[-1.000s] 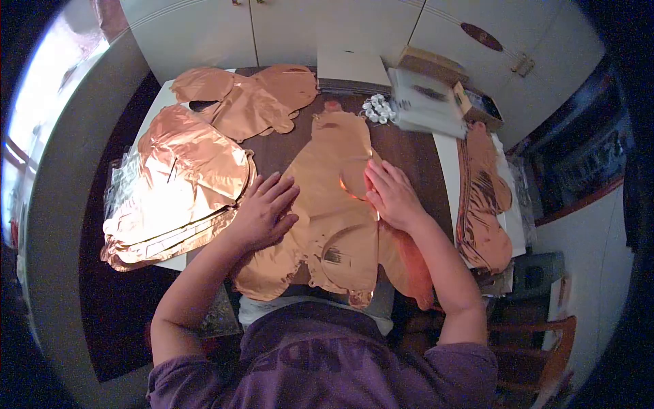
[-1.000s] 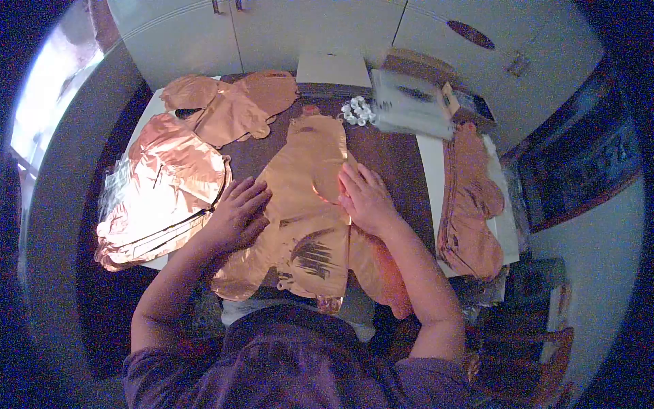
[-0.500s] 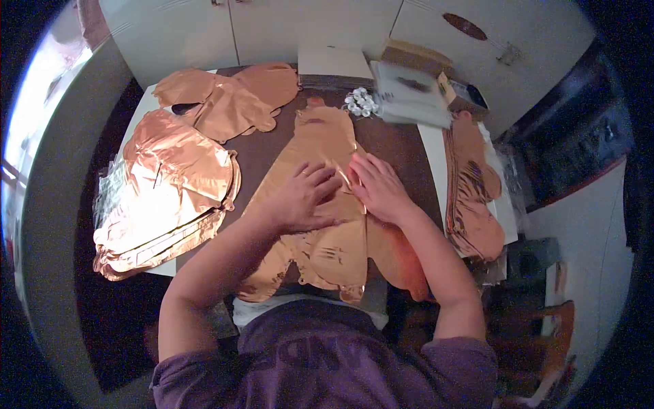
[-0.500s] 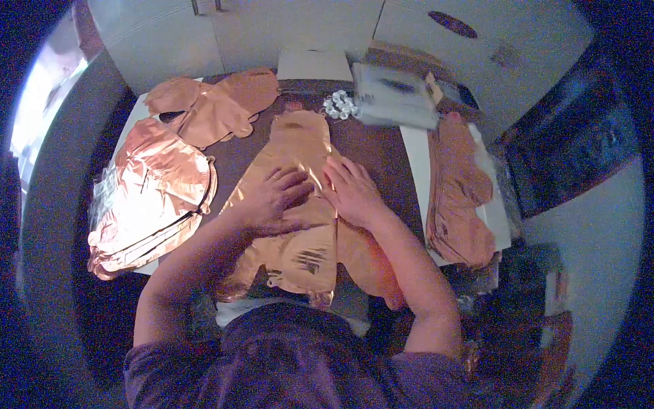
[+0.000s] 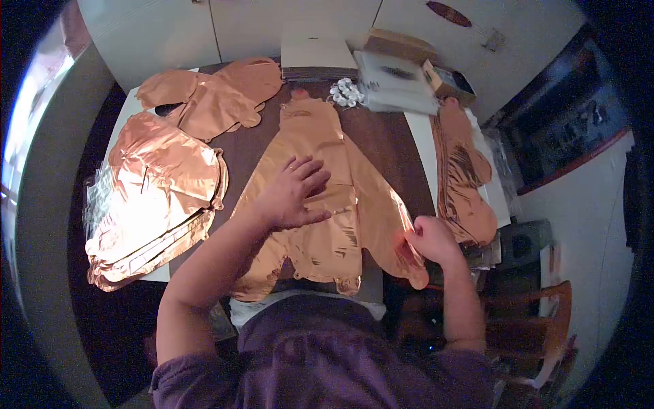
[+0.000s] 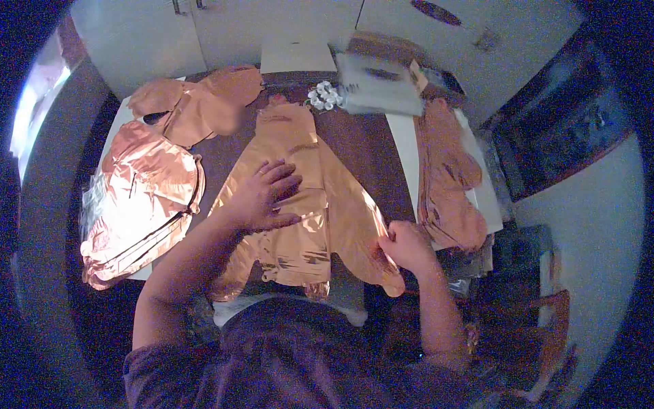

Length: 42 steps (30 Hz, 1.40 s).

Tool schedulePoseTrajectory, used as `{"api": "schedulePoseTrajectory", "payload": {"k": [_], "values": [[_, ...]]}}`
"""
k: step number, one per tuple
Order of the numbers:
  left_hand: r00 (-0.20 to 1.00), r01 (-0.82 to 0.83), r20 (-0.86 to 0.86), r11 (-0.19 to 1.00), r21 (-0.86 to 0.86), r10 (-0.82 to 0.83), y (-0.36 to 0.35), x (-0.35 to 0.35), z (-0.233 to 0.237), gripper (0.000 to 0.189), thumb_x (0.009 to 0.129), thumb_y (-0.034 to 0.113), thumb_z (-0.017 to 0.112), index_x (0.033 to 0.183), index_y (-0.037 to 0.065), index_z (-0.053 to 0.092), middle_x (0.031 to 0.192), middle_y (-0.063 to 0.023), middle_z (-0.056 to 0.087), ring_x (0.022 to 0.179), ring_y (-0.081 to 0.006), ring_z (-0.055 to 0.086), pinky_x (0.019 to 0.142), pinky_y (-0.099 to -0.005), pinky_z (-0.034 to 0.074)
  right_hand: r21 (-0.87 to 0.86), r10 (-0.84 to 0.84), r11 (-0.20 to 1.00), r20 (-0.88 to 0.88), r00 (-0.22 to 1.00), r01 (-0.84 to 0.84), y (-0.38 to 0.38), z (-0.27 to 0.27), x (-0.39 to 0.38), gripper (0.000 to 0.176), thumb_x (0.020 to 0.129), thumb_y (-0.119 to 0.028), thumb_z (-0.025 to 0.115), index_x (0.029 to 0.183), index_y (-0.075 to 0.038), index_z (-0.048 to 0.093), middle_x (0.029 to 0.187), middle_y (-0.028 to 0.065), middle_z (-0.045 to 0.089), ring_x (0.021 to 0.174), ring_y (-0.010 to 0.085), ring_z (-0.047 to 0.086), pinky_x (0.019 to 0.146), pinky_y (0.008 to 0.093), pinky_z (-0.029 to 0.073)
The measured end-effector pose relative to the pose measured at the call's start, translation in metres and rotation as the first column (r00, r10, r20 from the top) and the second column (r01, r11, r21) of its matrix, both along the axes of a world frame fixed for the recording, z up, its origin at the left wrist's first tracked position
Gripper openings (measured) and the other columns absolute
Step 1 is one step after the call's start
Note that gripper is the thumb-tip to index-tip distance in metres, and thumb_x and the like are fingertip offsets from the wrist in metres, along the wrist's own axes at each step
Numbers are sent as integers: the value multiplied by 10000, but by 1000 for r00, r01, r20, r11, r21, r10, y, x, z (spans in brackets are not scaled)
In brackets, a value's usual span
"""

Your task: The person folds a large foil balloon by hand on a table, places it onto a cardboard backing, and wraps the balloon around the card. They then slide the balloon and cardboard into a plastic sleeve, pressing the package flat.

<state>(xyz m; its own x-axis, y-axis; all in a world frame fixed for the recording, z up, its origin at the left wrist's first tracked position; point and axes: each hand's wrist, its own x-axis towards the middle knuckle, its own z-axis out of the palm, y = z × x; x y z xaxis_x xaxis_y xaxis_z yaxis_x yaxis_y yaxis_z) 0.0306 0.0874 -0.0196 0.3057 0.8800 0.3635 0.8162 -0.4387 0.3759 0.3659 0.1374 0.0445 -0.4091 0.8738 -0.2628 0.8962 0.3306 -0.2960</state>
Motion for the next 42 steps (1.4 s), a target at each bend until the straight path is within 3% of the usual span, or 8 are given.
{"api": "schedulePoseTrajectory", "payload": {"k": [4, 9, 12, 16, 25, 31, 35, 42], "values": [[999, -7, 33, 1000, 22, 6, 0, 0, 0, 766, 700, 524, 748, 1283, 62, 567, 1337, -209, 518, 1288, -426, 440, 1105, -558, 299, 38, 0, 999, -444, 896, 19, -31, 32, -39, 209, 814, -189, 707, 748, -16, 611, 712, 137, 606, 655, 265, 607, 604, 371, 469], [999, 14, -35, 1000, 28, -13, 4, -3, -2, 691, 742, 431, 712, 1289, 37, 560, 1362, -199, 512, 1304, -407, 439, 1112, -547, 296, 104, 575, 649, -716, 397, -754, -41, 17, -93, 188, 826, -126, 732, 929, -9, 629, 1024, 106, 631, 945, 224, 622, 827, 331, 495], [998, 2, -62, 1000, 26, -1, 2, -4, -2, 635, 742, 355, 682, 1279, 40, 556, 1358, -195, 508, 1315, -382, 428, 1119, -523, 294, 16, 268, 938, -670, 693, -347, 3, -7, -82, 263, 870, -161, 684, 1079, -7, 641, 1240, 149, 603, 1164, 281, 582, 991, 368, 450], [998, -3, -63, 999, 45, 6, 4, -3, -6, 606, 735, 300, 667, 1267, 33, 555, 1363, -191, 505, 1321, -377, 421, 1124, -512, 293, 349, 438, 874, -269, 857, -337, 35, -47, -94, 547, 939, -282, 575, 1401, -13, 456, 1488, 192, 405, 1398, 352, 347, 1159, 485, 249], [998, 10, -70, 1000, -3, -10, 1, -3, -4, 622, 762, 270, 656, 1307, 3, 524, 1385, -200, 488, 1337, -389, 408, 1130, -531, 286, 335, 502, 833, -125, 856, -440, 34, -52, -111, 641, 972, -384, 492, 1464, -5, 336, 1563, 184, 271, 1436, 387, 257, 1167, 538, 194], [980, -49, 190, 996, -73, 62, -2, -8, 5, 572, 830, 272, 623, 1319, -2, 508, 1354, -241, 495, 1322, -405, 415, 1127, -507, 298, 364, 522, 799, -29, 852, -478, 33, -57, -109, 667, 979, -396, 478, 1495, -18, 289, 1584, 174, 219, 1463, 340, 208, 1177, 517, 163], [999, 41, -24, 994, 102, -39, 8, -28, 0, 580, 825, 328, 648, 1288, 2, 522, 1327, -250, 501, 1297, -415, 429, 1109, -495, 317, 361, 509, 804, -10, 860, -472, 33, -58, -110, 679, 979, -407, 472, 1502, -21, 277, 1585, 176, 216, 1464, 340, 206, 1180, 517, 154], [999, -39, -24, 994, 101, 42, -2, -10, 5, 580, 804, 380, 683, 1223, 1, 551, 1299, -230, 512, 1250, -419, 459, 1071, -502, 346, 272, 468, 847, 26, 883, -456, 25, -40, -116, 743, 959, -465, 483, 1508, -18, 259, 1589, 183, 200, 1467, 351, 191, 1185, 523, 133]]}}
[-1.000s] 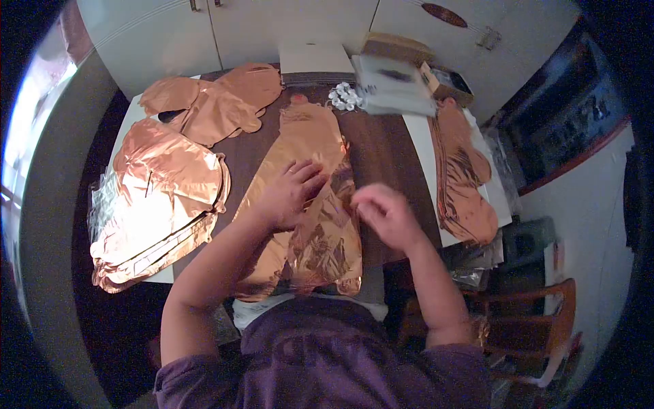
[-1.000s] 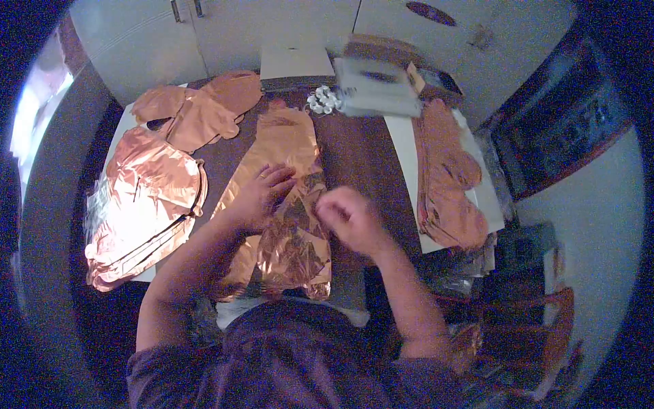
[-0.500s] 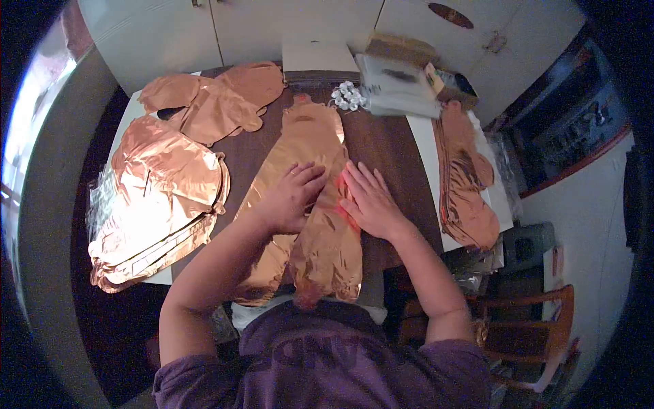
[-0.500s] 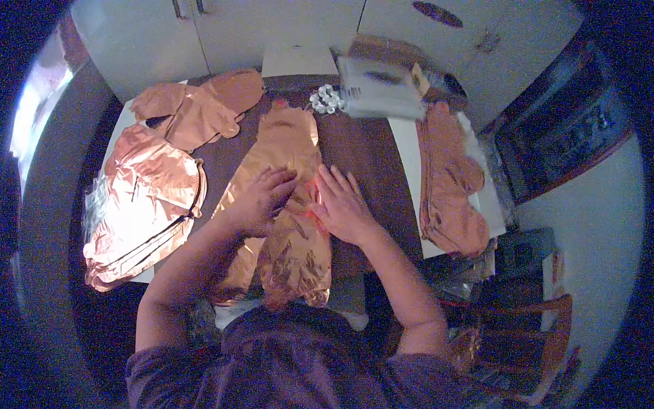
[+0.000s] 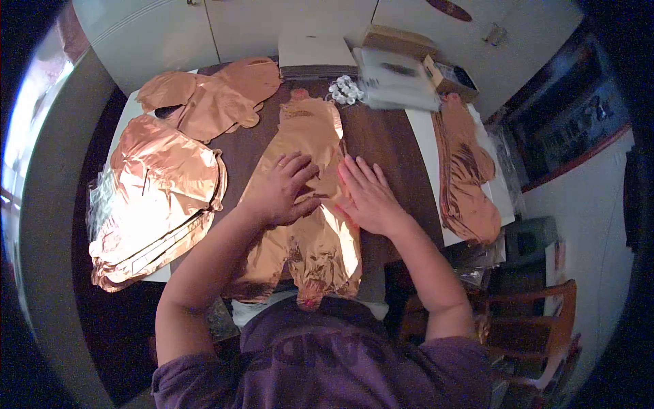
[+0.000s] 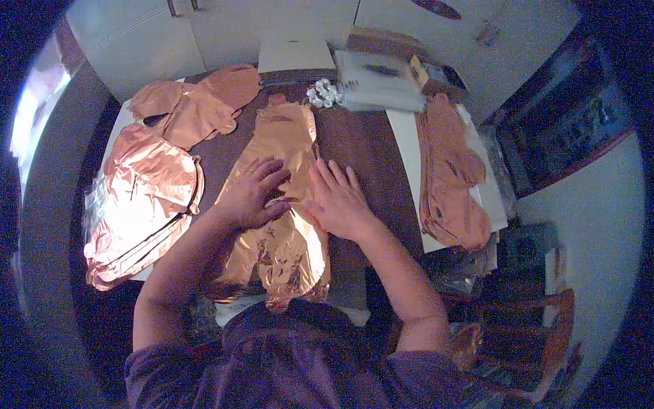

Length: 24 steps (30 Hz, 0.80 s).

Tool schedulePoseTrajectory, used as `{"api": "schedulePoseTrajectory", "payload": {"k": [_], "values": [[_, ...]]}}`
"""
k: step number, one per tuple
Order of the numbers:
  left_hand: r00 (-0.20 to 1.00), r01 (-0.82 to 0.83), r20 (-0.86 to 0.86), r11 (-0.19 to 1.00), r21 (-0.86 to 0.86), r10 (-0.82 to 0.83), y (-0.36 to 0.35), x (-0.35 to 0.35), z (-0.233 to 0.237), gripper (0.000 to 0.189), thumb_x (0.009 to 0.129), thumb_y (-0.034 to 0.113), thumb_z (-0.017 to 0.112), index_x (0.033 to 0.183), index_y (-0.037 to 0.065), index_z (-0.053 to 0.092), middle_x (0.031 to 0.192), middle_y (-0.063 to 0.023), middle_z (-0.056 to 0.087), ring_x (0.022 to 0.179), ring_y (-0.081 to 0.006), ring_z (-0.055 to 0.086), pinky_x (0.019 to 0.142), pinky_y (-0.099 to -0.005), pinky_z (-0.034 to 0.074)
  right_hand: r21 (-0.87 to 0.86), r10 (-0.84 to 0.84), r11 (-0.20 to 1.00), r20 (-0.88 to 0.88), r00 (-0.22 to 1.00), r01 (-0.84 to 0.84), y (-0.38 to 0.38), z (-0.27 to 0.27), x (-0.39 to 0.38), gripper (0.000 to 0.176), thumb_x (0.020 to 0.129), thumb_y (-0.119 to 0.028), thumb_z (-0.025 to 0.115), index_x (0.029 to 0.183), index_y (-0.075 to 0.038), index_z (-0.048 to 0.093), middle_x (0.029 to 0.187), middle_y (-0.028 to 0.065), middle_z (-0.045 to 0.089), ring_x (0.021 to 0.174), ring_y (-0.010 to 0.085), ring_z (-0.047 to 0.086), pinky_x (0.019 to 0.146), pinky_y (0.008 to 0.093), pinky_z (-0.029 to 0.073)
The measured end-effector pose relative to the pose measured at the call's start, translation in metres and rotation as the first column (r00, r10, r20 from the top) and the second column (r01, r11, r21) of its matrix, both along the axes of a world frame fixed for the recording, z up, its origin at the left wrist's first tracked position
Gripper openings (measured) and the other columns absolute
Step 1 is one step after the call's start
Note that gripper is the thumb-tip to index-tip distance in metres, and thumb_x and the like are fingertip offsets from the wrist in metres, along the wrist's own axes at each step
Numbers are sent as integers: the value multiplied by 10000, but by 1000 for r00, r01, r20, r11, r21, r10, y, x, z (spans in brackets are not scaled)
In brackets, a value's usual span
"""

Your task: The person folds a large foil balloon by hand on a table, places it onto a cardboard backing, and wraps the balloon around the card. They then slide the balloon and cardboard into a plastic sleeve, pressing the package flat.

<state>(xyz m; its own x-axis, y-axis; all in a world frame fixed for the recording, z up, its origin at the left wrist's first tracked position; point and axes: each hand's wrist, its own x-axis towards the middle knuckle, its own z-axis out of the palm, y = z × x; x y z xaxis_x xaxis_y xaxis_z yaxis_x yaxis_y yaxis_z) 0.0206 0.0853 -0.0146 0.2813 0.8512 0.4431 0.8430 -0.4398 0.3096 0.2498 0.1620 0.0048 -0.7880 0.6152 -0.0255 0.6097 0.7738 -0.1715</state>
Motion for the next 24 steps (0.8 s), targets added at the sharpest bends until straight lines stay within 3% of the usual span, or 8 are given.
{"api": "schedulePoseTrajectory", "payload": {"k": [4, 7, 10, 13, 16, 19, 22, 24], "values": [[999, 34, 24, 999, -7, -34, 3, 0, 14, 513, 805, 331, 690, 1184, 9, 568, 1257, -217, 529, 1202, -412, 485, 1055, -499, 362, 41, 6, 999, 22, 1000, -7, -3, -4, 1, 758, 956, -492, 472, 1511, -24, 254, 1590, 185, 196, 1471, 354, 177, 1185, 531, 120], [999, 6, 30, 992, 126, -10, 27, 15, 33, 405, 815, 271, 675, 1111, 5, 599, 1170, -198, 567, 1151, -379, 521, 1029, -496, 383, 43, 9, 999, 34, 999, -11, -3, -7, 2, 763, 957, -508, 457, 1510, -21, 257, 1586, 188, 204, 1474, 354, 169, 1187, 533, 111], [978, 207, 17, 977, 50, -208, 67, 31, 10, 302, 825, 210, 643, 1043, 3, 627, 1110, -170, 599, 1110, -349, 553, 1014, -476, 399, 2, 7, 1000, 87, 996, -8, -4, 5, -2, 768, 956, -514, 449, 1505, -10, 260, 1581, 196, 211, 1474, 357, 165, 1189, 530, 105], [973, 95, -209, 995, -1, -93, 93, 36, -6, 261, 825, 172, 624, 1023, 2, 642, 1107, -153, 617, 1090, -328, 573, 978, -454, 435, 21, 7, 1000, 103, 995, -9, -2, -3, -1, 773, 956, -509, 451, 1501, 4, 257, 1578, 208, 210, 1474, 363, 162, 1190, 528, 98], [984, 82, -164, 995, 56, -71, 97, 34, -13, 283, 827, 155, 612, 1062, 0, 642, 1141, -155, 613, 1117, -341, 564, 965, -442, 454, 21, 4, 1000, 48, 999, -5, -7, -3, 4, 779, 953, -498, 462, 1496, 20, 254, 1572, 221, 211, 1472, 369, 161, 1190, 529, 92], [991, 83, 92, 985, 150, -97, 97, 32, -23, 321, 829, 156, 611, 1102, -10, 636, 1143, -167, 614, 1108, -355, 570, 945, -450, 470, 29, 49, 998, -5, 999, -49, -26, -1, 12, 782, 948, -487, 477, 1491, 31, 255, 1566, 232, 215, 1470, 371, 166, 1188, 531, 93], [974, 82, 207, 996, 42, -89, 96, 30, -23, 336, 840, 157, 604, 1127, -17, 630, 1159, -179, 614, 1104, -366, 577, 948, -450, 474, 12, 71, 997, -8, 997, -71, -46, -1, 15, 794, 938, -480, 500, 1488, 39, 254, 1563, 237, 216, 1467, 371, 173, 1187, 531, 96], [978, 72, 190, 996, 58, -82, 96, 30, -21, 335, 850, 166, 603, 1129, -17, 631, 1166, -185, 615, 1099, -366, 582, 940, -445, 482, -10, 66, 998, 2, 998, -66, -51, 1, 13, 805, 932, -477, 514, 1486, 45, 253, 1562, 237, 216, 1467, 370, 174, 1188, 529, 95]]}}
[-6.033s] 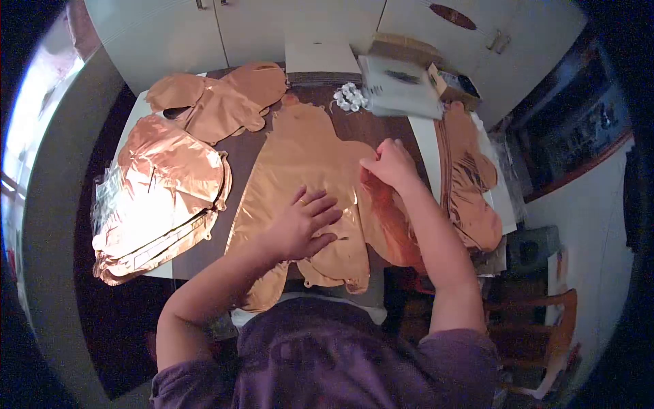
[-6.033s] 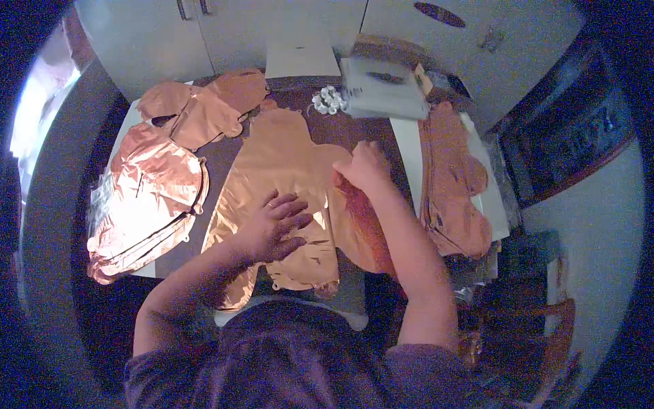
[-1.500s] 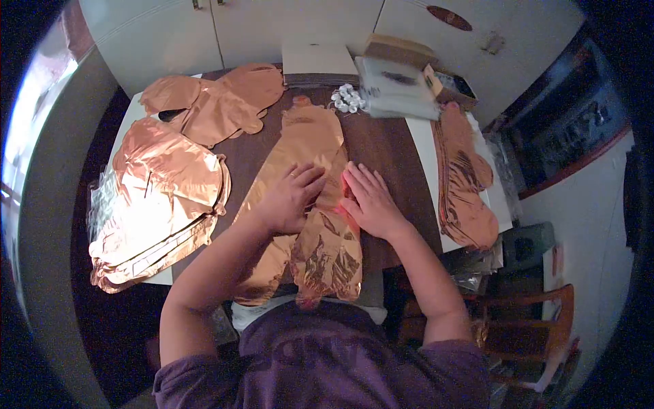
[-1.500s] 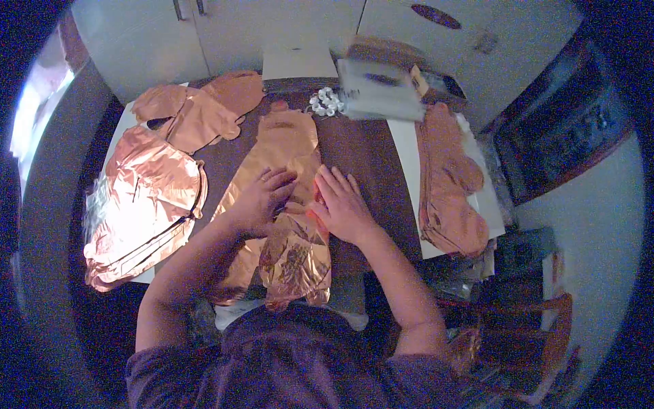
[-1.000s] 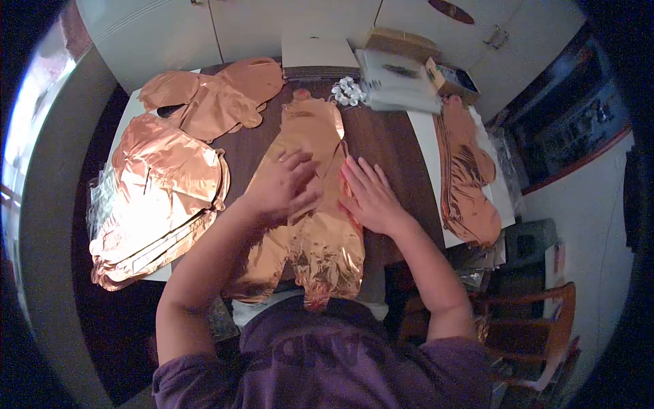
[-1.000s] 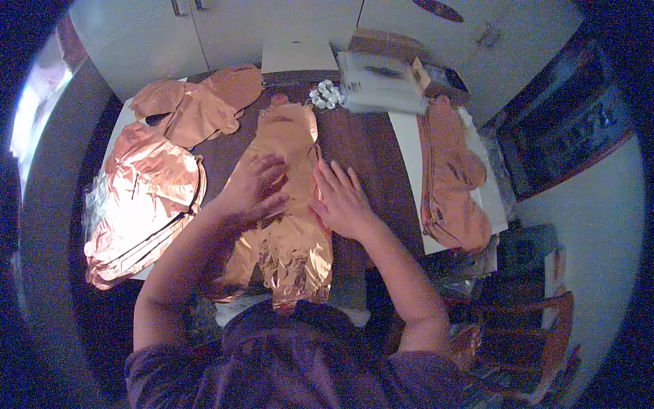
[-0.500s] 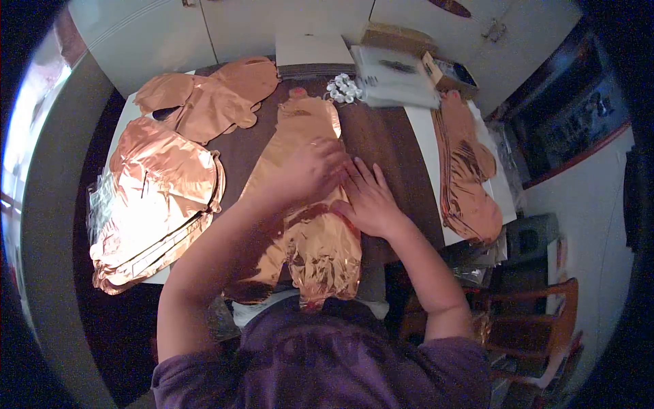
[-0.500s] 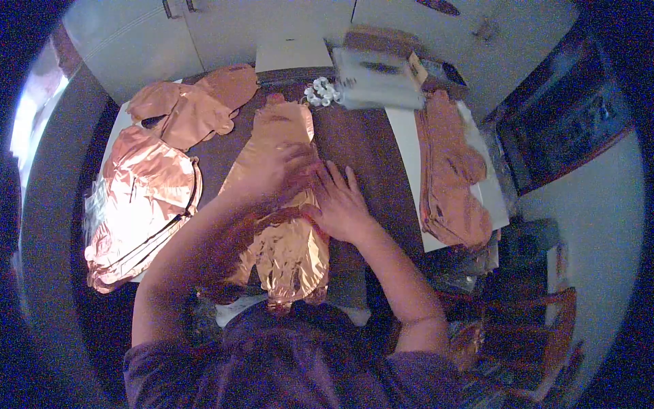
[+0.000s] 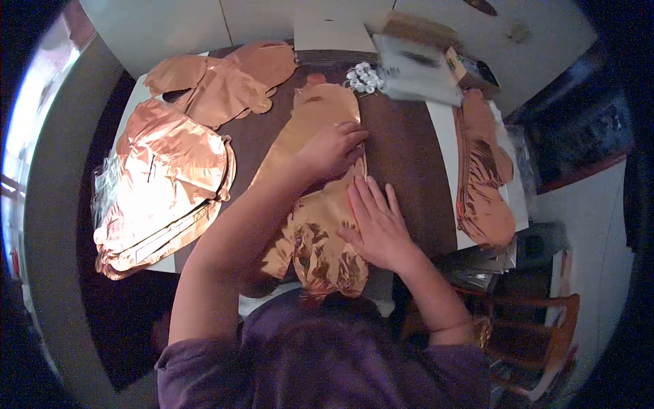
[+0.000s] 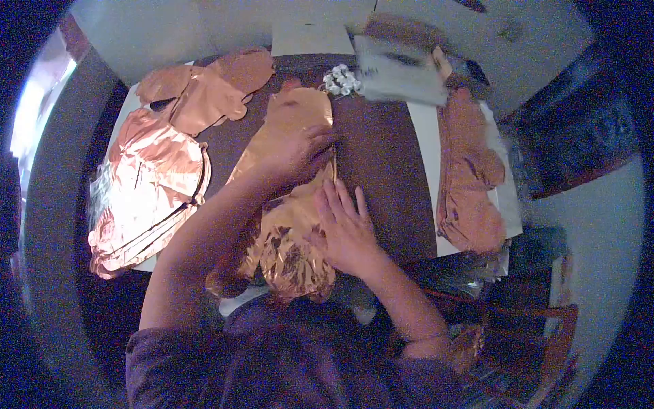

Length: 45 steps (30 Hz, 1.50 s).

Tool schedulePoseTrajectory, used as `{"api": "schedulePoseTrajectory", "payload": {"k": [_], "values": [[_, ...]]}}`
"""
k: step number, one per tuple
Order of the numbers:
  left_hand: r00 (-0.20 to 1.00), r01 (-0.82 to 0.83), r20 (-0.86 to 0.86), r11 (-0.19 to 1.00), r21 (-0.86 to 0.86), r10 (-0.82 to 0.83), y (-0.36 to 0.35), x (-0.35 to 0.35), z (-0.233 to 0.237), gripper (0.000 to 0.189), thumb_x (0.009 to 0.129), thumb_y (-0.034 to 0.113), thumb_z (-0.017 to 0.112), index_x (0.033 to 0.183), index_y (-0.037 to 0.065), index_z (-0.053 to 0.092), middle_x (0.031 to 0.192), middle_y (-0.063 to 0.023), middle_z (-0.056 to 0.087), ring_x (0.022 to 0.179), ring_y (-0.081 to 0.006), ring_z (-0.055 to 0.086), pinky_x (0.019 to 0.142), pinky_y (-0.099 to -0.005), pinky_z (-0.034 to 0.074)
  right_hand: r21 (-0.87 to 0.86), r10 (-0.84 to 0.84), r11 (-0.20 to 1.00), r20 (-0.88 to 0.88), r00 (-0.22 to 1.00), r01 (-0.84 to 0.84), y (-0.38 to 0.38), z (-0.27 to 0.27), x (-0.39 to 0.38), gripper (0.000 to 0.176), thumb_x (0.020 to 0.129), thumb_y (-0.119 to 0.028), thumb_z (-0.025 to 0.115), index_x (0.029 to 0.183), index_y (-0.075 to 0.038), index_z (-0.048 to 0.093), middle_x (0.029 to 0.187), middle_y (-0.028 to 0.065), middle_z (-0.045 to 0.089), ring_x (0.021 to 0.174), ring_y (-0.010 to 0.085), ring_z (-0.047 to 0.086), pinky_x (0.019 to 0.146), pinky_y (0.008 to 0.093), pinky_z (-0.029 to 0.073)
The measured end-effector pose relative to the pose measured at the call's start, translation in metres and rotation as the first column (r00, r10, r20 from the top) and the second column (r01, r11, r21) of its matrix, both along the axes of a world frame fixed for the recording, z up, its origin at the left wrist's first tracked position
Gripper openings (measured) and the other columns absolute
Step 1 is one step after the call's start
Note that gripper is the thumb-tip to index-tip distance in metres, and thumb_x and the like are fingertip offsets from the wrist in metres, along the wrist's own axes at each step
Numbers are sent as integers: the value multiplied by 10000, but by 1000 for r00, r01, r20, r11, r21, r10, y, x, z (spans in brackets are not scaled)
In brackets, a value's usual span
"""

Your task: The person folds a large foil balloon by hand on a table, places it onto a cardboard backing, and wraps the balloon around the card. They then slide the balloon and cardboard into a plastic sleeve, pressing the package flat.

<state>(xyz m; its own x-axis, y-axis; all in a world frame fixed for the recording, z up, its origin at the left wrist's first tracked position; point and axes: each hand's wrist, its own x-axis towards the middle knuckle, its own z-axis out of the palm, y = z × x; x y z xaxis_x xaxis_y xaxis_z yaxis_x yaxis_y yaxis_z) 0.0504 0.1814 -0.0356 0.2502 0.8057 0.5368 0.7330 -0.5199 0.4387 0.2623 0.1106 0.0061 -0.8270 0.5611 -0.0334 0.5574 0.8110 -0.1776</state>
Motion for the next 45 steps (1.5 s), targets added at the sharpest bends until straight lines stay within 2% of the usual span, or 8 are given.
{"api": "schedulePoseTrajectory", "payload": {"k": [19, 22, 29, 32, 33, 38, 43, 45], "values": [[941, -231, -316, 909, -346, 119, 7, 1, 78, 311, 802, 285, 675, 953, 14, 696, 1099, -182, 650, 1041, -358, 605, 977, -435, 451, -11, 31, 999, 0, 1000, -31, -3, -6, 4, 826, 943, -538, 459, 1484, 51, 254, 1559, 248, 219, 1474, 366, 156, 1182, 529, 103], [958, -162, -268, 959, -231, 98, 52, -13, 19, 337, 802, 291, 689, 1020, 34, 679, 1105, -184, 648, 1040, -361, 610, 956, -446, 460, -14, 34, 999, 4, 999, -34, -1, -5, 4, 826, 940, -527, 474, 1490, 45, 245, 1566, 242, 205, 1475, 368, 150, 1184, 526, 100], [767, -311, 555, 943, -117, 322, -11, -50, 25, 318, 870, 173, 659, 1148, 20, 632, 1172, -193, 607, 1097, -366, 589, 957, -424, 469, 5, 68, 998, -62, 996, -67, -1, -2, 7, 798, 917, -457, 563, 1480, 32, 280, 1543, 238, 263, 1458, 363, 208, 1184, 515, 134], [843, -419, 325, 902, -102, 428, -157, -40, 80, 266, 870, 109, 660, 1097, -23, 616, 1115, -188, 611, 968, -323, 613, 809, -393, 493, -223, 19, 974, -104, 994, -41, 19, 22, 4, 739, 916, -403, 584, 1464, 18, 321, 1502, 232, 347, 1424, 366, 291, 1173, 515, 181], [896, -384, -115, 880, 282, 428, -201, -43, 66, 187, 849, 79, 667, 998, -27, 625, 994, -168, 648, 821, -287, 628, 697, -393, 489, -165, 29, 985, -153, 988, -54, 30, 23, 4, 725, 917, -390, 587, 1460, 15, 328, 1494, 228, 364, 1415, 368, 308, 1170, 514, 193], [423, -582, 485, 640, -502, 765, -347, 0, 25, 126, 913, 143, 649, 880, 28, 613, 737, -37, 616, 660, -146, 563, 610, -295, 451, 43, 40, 999, -308, 950, -28, 84, -3, -12, 671, 925, -364, 564, 1449, -1, 355, 1524, 219, 328, 1417, 383, 295, 1161, 539, 209], [-251, 23, 548, 571, -820, 798, -338, 18, 23, 257, 939, 208, 642, 1087, 3, 600, 964, -54, 640, 822, -109, 593, 747, -259, 480, 71, 58, 996, -141, 988, -49, 80, -14, -22, 670, 931, -383, 546, 1450, -3, 358, 1538, 212, 307, 1417, 403, 286, 1160, 544, 206], [84, -51, 728, 732, -679, 681, -333, 10, 23, 301, 919, 229, 669, 1114, 4, 623, 1023, -65, 656, 965, -145, 613, 832, -308, 498, 60, 49, 997, -112, 992, -43, 73, -10, -20, 685, 930, -388, 550, 1457, -3, 344, 1539, 206, 307, 1421, 400, 276, 1163, 538, 202]]}}
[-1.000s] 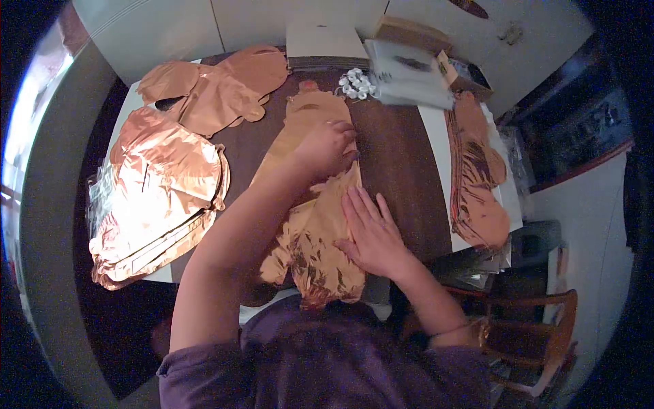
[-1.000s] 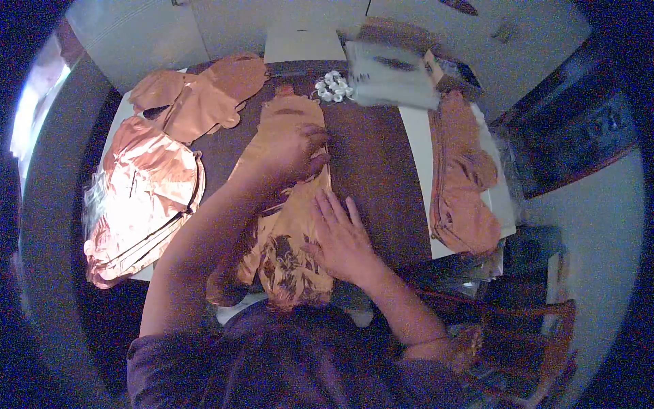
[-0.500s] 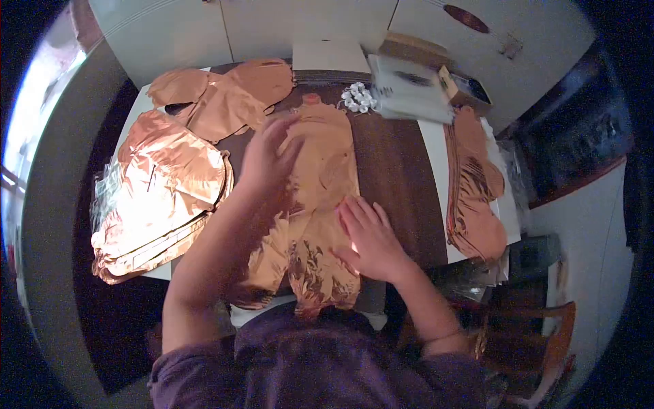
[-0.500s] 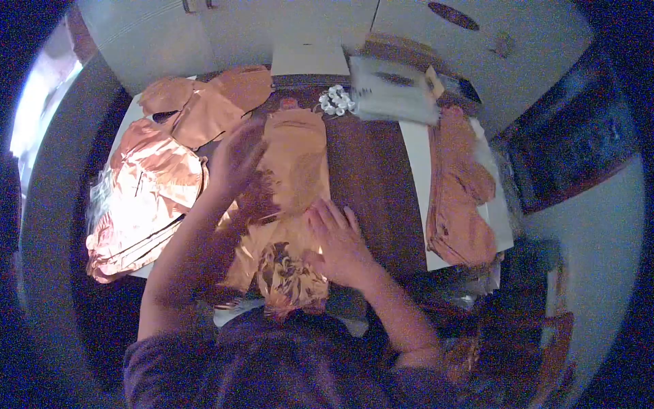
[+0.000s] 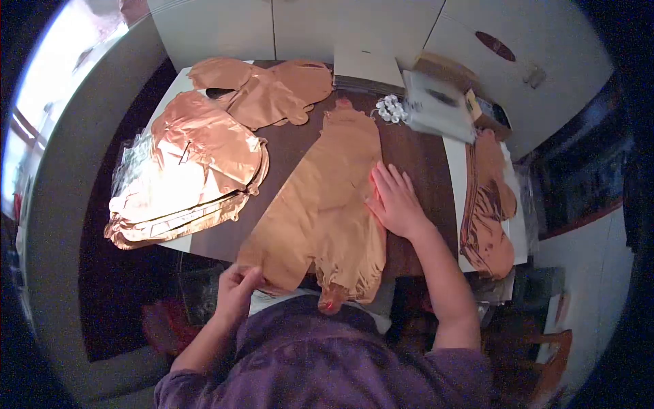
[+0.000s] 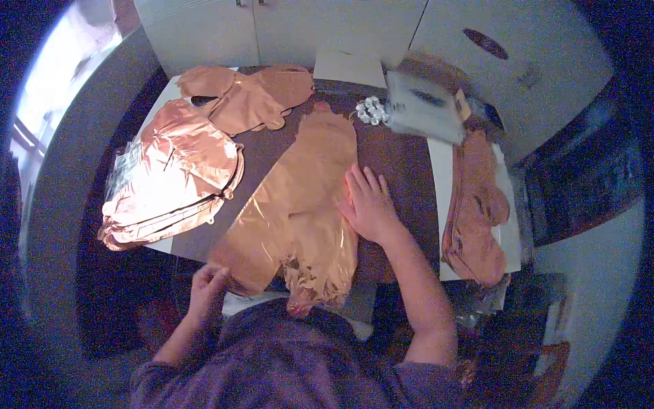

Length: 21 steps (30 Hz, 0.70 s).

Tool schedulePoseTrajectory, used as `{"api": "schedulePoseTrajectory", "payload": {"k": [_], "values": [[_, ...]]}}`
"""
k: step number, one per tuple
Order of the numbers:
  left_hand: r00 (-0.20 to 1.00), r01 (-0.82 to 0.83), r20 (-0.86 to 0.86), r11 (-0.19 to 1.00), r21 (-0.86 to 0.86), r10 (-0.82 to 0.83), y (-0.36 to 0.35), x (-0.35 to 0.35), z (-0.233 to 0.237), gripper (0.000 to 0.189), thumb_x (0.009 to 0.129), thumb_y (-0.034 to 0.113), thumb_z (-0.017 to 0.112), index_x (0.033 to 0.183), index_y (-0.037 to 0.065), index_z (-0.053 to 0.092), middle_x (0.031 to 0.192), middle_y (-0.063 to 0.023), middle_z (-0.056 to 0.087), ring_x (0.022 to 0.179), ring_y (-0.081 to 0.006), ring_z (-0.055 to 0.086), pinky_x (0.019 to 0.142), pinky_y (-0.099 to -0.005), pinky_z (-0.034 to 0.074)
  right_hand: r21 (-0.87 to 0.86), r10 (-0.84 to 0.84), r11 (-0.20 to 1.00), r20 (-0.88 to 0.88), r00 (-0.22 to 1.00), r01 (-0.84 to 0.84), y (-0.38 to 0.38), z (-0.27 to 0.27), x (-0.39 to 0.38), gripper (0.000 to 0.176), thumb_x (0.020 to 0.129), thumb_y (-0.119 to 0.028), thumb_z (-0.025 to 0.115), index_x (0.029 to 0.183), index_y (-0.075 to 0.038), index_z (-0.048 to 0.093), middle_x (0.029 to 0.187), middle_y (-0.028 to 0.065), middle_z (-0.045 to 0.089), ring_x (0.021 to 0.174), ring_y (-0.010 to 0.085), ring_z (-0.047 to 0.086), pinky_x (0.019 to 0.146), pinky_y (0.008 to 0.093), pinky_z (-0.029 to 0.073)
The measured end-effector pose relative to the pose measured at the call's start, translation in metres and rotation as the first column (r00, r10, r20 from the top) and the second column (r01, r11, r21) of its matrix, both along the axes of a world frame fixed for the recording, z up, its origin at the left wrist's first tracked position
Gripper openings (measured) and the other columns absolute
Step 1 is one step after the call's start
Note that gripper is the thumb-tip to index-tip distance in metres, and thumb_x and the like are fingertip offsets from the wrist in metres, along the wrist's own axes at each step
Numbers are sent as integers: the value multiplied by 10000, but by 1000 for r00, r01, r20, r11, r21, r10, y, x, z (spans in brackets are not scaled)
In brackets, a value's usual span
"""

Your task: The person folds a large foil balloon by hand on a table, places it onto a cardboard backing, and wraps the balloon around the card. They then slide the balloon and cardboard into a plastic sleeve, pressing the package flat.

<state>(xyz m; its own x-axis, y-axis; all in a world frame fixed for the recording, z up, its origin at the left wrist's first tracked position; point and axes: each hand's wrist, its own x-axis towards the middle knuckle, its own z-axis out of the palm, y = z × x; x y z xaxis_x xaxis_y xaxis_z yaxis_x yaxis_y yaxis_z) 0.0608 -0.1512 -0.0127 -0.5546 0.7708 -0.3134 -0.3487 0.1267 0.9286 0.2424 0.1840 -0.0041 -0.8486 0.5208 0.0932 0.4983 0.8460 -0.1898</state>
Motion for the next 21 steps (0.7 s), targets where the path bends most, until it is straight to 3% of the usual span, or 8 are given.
{"api": "schedulePoseTrajectory", "payload": {"k": [2, 3, 5, 7, 10, 13, 16, 21], "values": [[907, 143, -408, 987, 74, -101, 24, -3, 29, 300, 911, 230, 680, 1103, 4, 634, 1036, -78, 662, 1034, -158, 602, 864, -332, 498, 0, -7, 1000, 27, 1000, 7, -3, 3, 1, 706, 926, -382, 565, 1471, -7, 319, 1538, 197, 312, 1429, 389, 261, 1167, 526, 197], [698, 351, -704, 920, 173, -134, 46, -6, 50, 293, 900, 206, 686, 1097, -5, 635, 1062, -101, 657, 1047, -182, 604, 896, -352, 490, 10, -5, 1000, 27, 1000, 4, -4, 4, 0, 707, 921, -384, 574, 1467, -9, 326, 1535, 195, 317, 1425, 390, 269, 1167, 525, 197], [396, 710, -881, 694, 117, -257, 84, -8, 69, 297, 886, 184, 692, 1097, -16, 635, 1115, -140, 642, 1087, -237, 599, 963, -395, 458, 28, -8, 1000, 30, 1000, 7, -5, 4, 0, 709, 912, -387, 590, 1460, -13, 339, 1530, 191, 327, 1417, 393, 283, 1168, 523, 197], [279, 923, -768, 382, 49, -576, 108, -7, 64, 318, 879, 189, 691, 1109, -22, 630, 1172, -173, 624, 1143, -298, 581, 1033, -438, 413, 45, 38, 998, 13, 999, -38, -3, 5, 1, 691, 901, -381, 612, 1440, -26, 367, 1506, 189, 356, 1410, 395, 296, 1168, 523, 203], [810, 500, -401, 861, 89, -429, 131, -26, 57, 435, 889, 272, 666, 1202, -19, 586, 1314, -230, 536, 1272, -390, 473, 1112, -509, 307, 0, 104, 995, -81, 991, -104, 5, 2, 1, 649, 876, -394, 637, 1379, -37, 438, 1455, 192, 407, 1391, 395, 325, 1157, 536, 228], [156, 126, -968, 976, -180, -198, 164, -24, -2, 595, 925, 410, 581, 1323, -25, 499, 1402, -262, 451, 1360, -426, 355, 1137, -545, 238, -10, 149, 988, -226, 963, -155, 15, -9, -2, 577, 846, -344, 674, 1305, -39, 503, 1352, 189, 477, 1317, 395, 402, 1118, 524, 297], [-84, 242, -951, 920, -310, -298, 177, -3, -18, 718, 941, 498, 498, 1402, -45, 405, 1481, -274, 344, 1389, -452, 298, 1144, -557, 211, -10, 163, 984, -315, 935, -175, 18, -8, -10, 495, 827, -275, 695, 1233, -28, 555, 1242, 175, 525, 1201, 386, 483, 1053, 494, 371], [-3, 413, -945, 860, -299, -327, 188, 12, -7, 760, 939, 516, 488, 1442, -37, 352, 1519, -260, 281, 1421, -441, 239, 1152, -563, 189, 57, 197, 980, -394, 898, -190, 19, -12, -12, 388, 840, -224, 678, 1154, -9, 601, 1153, 165, 544, 1095, 373, 529, 971, 465, 433]]}}
